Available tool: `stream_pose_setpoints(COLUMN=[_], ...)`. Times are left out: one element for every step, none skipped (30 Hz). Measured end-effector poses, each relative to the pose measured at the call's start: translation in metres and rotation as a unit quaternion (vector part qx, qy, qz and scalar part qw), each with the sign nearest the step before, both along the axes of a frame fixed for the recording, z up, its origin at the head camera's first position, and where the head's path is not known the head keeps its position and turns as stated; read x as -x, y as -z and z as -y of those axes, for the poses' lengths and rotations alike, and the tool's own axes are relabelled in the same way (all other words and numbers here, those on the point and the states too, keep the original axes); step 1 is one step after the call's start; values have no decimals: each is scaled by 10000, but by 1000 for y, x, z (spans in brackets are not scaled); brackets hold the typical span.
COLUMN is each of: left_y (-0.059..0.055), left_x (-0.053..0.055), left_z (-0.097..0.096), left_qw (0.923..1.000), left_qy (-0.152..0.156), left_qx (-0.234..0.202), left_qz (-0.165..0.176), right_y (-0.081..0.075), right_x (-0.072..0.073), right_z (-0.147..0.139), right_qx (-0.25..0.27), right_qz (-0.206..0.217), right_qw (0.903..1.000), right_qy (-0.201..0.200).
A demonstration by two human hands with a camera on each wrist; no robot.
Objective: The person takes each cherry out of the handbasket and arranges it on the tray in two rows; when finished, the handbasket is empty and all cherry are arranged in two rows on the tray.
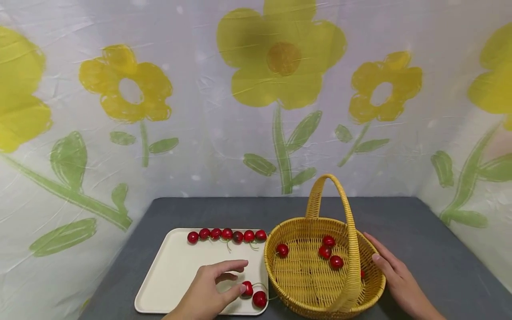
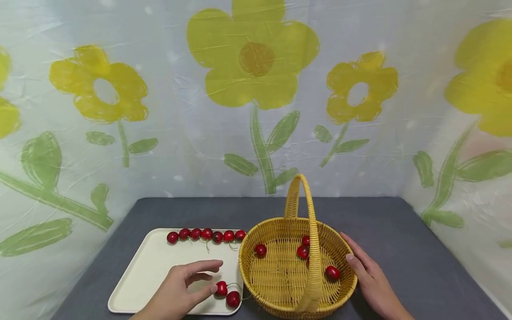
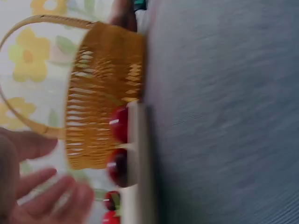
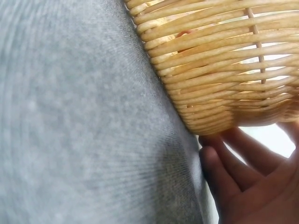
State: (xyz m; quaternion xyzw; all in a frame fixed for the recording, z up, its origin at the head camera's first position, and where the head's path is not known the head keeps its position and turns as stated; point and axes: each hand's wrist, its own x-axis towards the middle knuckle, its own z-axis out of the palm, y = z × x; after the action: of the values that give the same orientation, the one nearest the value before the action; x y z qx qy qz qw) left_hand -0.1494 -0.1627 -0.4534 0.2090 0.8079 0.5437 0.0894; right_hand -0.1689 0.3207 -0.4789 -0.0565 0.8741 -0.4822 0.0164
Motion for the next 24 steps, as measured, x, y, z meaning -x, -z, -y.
stream_pose_setpoints(left_y=[-5,-10,-15,-20,-25,-28,-30,-33,-34,-36,-37,-37,-38,-38,-39,-39,-38,-39,-38,-38,-39,-38,-38,-38], left_x=[0,1,2,4,7,10,14,18,23,28,34,40,45,51,56,61,66,70,74,76,78,79,80,79], left_z=[1,0,-1,-4,-8,-12,-18,-24,-31,-38,-45,-53,-60,-68,-75,-82,-89,-95,-102,-108,-113,-118,-123,-127], left_qw=[9995,9978,9947,9908,9866,9824,9792,9769,9761,9762,9772,9795,9821,9842,9850,9835,9781,9677,9516,9305,9085,8868,8669,8508], left_qy=[110,290,499,716,915,1101,1252,1383,1464,1516,1537,1512,1457,1394,1307,1226,1152,1090,1047,1036,1068,1117,1153,1168], left_qx=[-265,-575,-872,-1117,-1318,-1485,-1583,-1626,-1603,-1535,-1417,-1237,-1002,-697,-316,117,631,1197,1765,2324,2798,3197,3522,3763], left_qz=[123,186,235,280,309,276,197,72,-65,-207,-359,-500,-647,-844,-1077,-1324,-1617,-1932,-2289,-2634,-2914,-3144,-3334,-3478], right_y=[-1,-1,-2,-3,-3,-4,-4,-4,-4,-4,-3,-3,-2,-2,-2,-2,-2,-2,-2,-2,-2,-2,-2,-2], right_x=[0,1,1,1,1,1,1,1,1,1,1,1,1,1,1,1,0,0,0,0,-1,-1,-1,-1], right_z=[0,0,0,-1,-1,-1,-1,-1,-1,-1,-1,0,0,0,1,1,2,2,2,3,3,3,3,3], right_qx=[-46,-73,-111,-139,-147,-137,-106,-84,-36,-10,12,5,15,-2,-22,-72,-92,-116,-126,-134,-134,-123,-99,-77], right_qz=[-19,-33,-50,-71,-89,-98,-106,-110,-105,-105,-94,-91,-73,-53,-48,-48,-34,-38,-34,-44,-67,-78,-91,-104], right_qw=[10000,10000,9999,9999,9998,9998,9999,9999,9999,9999,10000,10000,10000,10000,10000,10000,9999,9999,9999,9999,9999,9999,9999,9999], right_qy=[6,16,27,39,48,49,38,28,5,-10,-21,-19,-12,-1,8,25,41,26,29,19,21,15,13,7])
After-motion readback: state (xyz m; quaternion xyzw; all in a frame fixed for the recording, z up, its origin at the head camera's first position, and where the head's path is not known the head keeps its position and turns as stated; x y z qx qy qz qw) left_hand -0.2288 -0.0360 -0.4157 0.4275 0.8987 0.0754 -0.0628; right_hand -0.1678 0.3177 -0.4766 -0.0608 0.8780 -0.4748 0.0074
